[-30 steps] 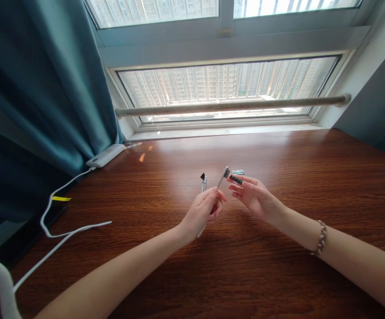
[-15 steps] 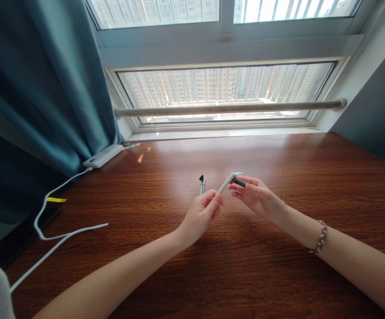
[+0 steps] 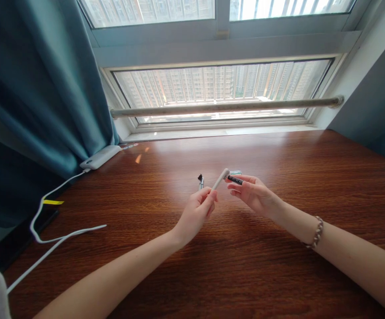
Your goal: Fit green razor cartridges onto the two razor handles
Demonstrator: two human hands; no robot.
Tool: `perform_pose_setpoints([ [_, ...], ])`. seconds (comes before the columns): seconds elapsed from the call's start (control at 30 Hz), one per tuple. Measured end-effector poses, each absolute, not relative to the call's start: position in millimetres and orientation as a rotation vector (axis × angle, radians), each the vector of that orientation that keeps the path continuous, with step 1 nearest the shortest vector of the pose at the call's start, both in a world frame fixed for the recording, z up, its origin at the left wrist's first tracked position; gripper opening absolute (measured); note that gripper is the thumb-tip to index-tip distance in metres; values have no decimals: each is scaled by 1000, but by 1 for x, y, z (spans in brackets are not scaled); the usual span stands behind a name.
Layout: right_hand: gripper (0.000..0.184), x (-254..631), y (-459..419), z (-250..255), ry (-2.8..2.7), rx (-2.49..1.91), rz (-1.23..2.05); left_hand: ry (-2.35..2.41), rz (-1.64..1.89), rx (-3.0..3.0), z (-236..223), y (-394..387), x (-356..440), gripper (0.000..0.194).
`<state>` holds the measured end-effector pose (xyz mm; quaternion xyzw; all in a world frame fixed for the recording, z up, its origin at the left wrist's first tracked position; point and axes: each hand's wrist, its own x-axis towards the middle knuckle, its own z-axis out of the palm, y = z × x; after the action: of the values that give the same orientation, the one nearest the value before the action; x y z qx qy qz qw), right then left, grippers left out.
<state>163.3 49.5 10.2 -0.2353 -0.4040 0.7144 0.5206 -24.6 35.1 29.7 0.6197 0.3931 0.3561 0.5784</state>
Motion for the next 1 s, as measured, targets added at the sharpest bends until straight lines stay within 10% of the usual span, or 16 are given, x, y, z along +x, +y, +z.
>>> perform_pose_setpoints([
  [1.0,20,162,49,9,-927,-596,1682,1014,800,1608,28,32,-26,30],
])
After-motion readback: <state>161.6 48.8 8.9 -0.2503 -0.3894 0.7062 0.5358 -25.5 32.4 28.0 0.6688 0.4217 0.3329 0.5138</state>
